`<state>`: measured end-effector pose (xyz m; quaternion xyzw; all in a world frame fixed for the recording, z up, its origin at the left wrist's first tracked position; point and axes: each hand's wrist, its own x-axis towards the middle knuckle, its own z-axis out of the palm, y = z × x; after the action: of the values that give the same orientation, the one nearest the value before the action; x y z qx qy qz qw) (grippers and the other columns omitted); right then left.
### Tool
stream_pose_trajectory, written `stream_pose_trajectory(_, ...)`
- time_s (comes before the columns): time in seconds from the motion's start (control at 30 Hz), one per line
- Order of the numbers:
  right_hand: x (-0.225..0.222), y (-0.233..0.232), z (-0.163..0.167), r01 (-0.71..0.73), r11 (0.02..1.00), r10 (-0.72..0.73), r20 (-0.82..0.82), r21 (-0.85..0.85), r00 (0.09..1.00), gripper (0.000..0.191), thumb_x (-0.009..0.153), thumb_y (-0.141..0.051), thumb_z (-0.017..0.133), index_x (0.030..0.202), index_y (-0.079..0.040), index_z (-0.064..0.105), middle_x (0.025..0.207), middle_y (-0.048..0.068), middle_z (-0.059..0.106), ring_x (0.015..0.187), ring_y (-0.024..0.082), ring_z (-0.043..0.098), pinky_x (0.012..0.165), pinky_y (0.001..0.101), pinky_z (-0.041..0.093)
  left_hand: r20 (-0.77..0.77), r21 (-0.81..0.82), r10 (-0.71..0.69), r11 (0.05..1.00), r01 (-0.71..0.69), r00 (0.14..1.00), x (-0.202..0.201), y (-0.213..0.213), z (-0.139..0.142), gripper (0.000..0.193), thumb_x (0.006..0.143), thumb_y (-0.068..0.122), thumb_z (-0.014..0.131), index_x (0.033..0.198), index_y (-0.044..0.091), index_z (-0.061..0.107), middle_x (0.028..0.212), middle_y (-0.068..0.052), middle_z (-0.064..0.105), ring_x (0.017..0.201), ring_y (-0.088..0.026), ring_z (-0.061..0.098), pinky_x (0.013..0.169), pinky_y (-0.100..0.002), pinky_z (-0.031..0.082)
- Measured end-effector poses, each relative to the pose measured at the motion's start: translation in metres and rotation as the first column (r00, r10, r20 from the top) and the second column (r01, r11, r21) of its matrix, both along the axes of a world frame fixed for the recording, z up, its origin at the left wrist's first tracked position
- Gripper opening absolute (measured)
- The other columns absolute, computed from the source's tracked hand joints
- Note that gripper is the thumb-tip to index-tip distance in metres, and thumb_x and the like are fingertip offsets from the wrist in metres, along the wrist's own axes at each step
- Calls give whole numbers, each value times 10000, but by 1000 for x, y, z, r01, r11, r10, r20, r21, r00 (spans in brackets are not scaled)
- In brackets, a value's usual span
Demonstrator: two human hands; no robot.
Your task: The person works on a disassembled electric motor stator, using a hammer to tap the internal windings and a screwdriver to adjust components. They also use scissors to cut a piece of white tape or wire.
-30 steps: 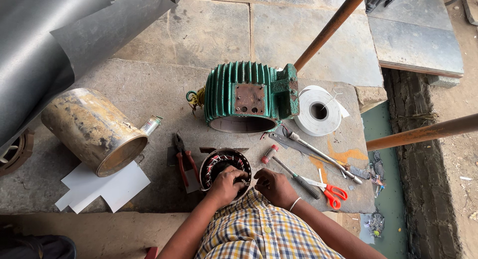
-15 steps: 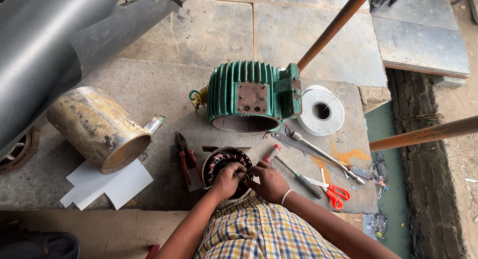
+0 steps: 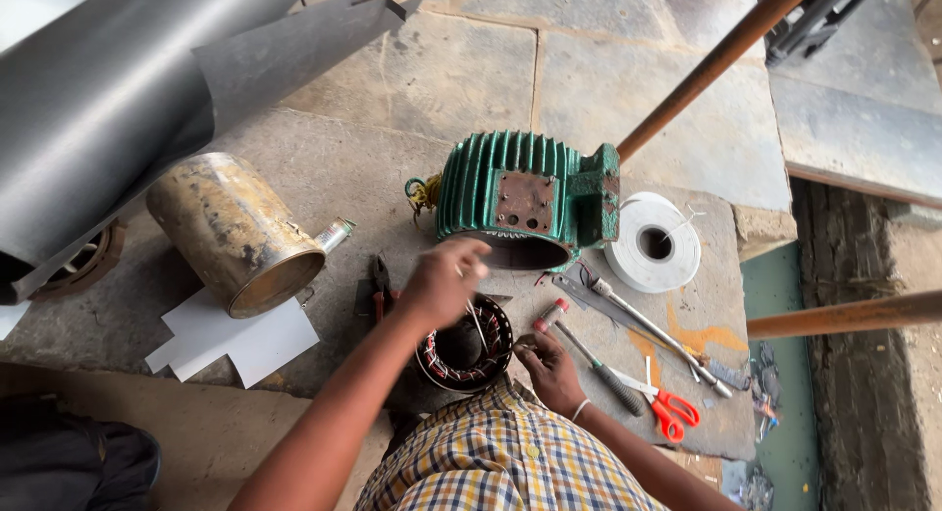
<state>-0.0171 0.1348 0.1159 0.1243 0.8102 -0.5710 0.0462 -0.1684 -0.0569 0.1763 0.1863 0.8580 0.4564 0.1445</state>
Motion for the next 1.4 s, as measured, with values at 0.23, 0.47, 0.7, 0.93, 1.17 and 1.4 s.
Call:
stream_pose_trajectory(0.23,3,5,24,-226,658,574,-285,718,768,157,885,-229,682,1000,-166,768,1170,53,687,1098,246,662,964,362,554,-488,-703,-677,679,213,551,21,69,20,80,915,87,672,868,127,723,1007,-82,707,974,-199,696,901,-398,568)
stream_pose_trajectory(0.47,-23,-3,29,-171,582,598,-277,795,752,160,903,-218,665,1025,-134,726,1039,114,713,982,314,685,853,417,557,-714,-575,-700,601,554,18,84,198,102,211,965,120,630,1161,129,708,1176,-87,687,731,-229,714,791,-441,570)
stream_pose_trajectory(0.7,-3,8,24,-238,811,369,-152,535,917,169,921,-207,648,1049,-103,683,907,174,738,866,382,709,742,472,561,-214,243,-152,949,203,965,54,82,53,269,932,-15,562,1196,12,609,1081,-172,709,941,-275,739,795,-385,636)
stream_pose_trajectory(0.93,13,14,17,-190,911,209,-11,367,978,165,970,-212,612,1066,-79,625,824,206,728,794,424,714,678,502,551,278,-380,-123,897,227,953,87,38,-70,614,827,157,756,1358,115,450,1266,-228,591,1185,-375,604,1001,-437,505)
stream_pose_trajectory(1.17,9,19,7,-236,912,253,-7,334,967,168,963,-217,605,1066,-87,630,817,199,728,779,405,729,678,487,567,-79,-384,-101,921,64,992,103,41,-101,386,923,121,697,1285,68,574,1007,-256,690,928,-405,701,817,-471,583)
stream_pose_trajectory(1.4,3,19,3,-299,887,329,-28,351,944,158,955,-195,627,1061,-78,633,874,183,736,813,411,704,705,494,547,35,-250,196,951,-181,980,104,52,-99,128,810,145,775,826,48,693,875,-189,729,860,-382,718,798,-475,581)
